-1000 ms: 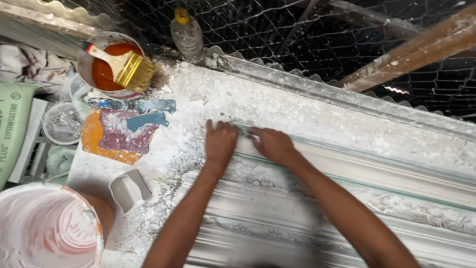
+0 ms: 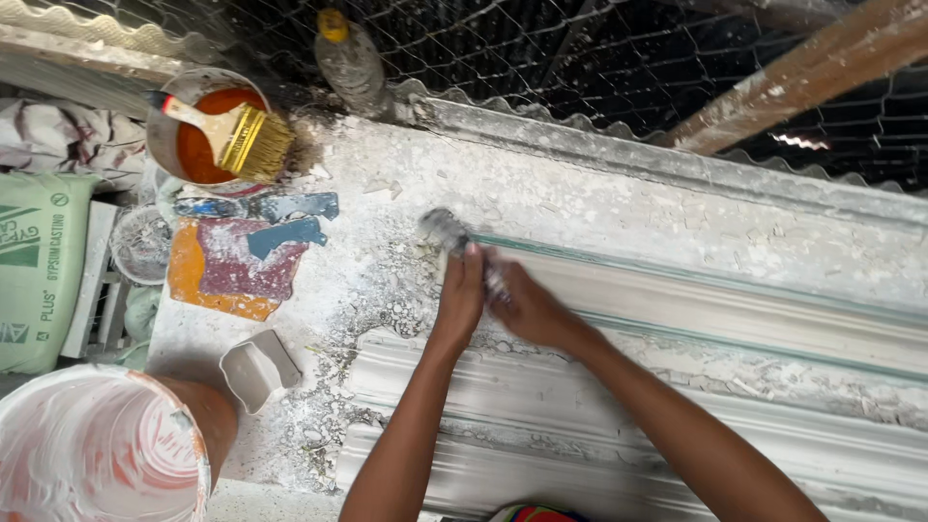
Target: The person scrapes excess material and debris from several decorative plaster moldings using a small hand tool and then sweeps the workspace with a small green brush.
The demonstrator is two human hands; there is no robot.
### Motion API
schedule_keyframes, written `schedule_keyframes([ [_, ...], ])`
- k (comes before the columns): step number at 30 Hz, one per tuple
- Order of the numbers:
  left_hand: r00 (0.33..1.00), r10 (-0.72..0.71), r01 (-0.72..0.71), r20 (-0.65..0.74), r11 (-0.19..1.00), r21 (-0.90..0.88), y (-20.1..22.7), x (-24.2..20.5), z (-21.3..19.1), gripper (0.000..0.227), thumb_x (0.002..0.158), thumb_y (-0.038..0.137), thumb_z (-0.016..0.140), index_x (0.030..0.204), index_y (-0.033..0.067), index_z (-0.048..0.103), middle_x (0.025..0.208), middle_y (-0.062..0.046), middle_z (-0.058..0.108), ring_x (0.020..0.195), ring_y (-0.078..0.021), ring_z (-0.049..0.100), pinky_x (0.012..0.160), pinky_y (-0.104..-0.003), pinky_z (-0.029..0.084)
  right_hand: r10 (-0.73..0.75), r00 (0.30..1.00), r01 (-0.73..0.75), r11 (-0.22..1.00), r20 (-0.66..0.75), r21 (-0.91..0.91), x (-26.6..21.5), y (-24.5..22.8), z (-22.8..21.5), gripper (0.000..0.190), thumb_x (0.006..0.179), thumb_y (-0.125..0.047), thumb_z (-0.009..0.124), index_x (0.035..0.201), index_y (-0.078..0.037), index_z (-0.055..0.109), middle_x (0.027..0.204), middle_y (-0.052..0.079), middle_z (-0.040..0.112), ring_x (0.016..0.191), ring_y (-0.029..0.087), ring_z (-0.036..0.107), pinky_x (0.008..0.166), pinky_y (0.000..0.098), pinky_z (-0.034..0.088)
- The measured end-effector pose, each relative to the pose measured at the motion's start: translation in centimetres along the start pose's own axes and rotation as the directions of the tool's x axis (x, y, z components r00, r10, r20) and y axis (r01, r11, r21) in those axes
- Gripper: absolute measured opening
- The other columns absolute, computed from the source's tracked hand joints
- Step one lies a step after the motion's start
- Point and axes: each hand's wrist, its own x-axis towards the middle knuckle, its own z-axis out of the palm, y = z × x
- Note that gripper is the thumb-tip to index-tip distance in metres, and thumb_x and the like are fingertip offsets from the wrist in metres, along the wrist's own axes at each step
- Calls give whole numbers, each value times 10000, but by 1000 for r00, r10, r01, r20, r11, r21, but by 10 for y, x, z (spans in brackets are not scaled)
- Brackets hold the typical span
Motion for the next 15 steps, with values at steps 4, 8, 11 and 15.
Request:
schedule_keyframes([
  [4, 998, 69, -68, 16, 997, -38, -51, 85, -18, 402, 1112, 282, 341, 1256, -60, 499, 1112, -222, 712, 727, -264, 755, 628, -386, 680, -44, 978, 53, 998, 203, -38, -71, 20, -38, 795, 971, -302, 651, 1623, -76, 257, 1547, 295, 331, 1430, 525, 347, 1132, 600, 377],
  [8, 948, 61, -308, 312, 423, 852, 0, 112, -70, 538, 1072, 521, 391, 1197, 69, 656, 1081, -203, 717, 1046, -421, 708, 883, -584, 568, 295, 921, -360, 894, -254, -267, -146, 150, -101, 750, 941, -394, 686, 1514, 27, 446, 1444, 349, 441, 1461, 562, 288, 1211, 644, 186],
  [11, 894, -179, -414, 410, 17, 910, 15, 137, -92, 568, 1076, 574, 329, 1114, 110, 655, 959, -129, 682, 895, -348, 690, 799, -524, 593, 558, 636, -753, 599, -533, -271, -226, 239, -156, 1048, 770, -678, 558, 1529, 20, 373, 1481, 326, 379, 1493, 477, 218, 1220, 632, 208],
  [15, 881, -226, -455, 416, -162, 876, 5, 180, -84, 728, 989, 747, 286, 1122, 149, 679, 1025, -142, 731, 941, -400, 706, 691, -560, 559, 670, 398, -862, 507, -626, -6, -281, 306, -188, 767, 722, -695, 788, 750, -51, 373, 654, 54, 335, 587, 206, 368, 474, 466, 287],
])
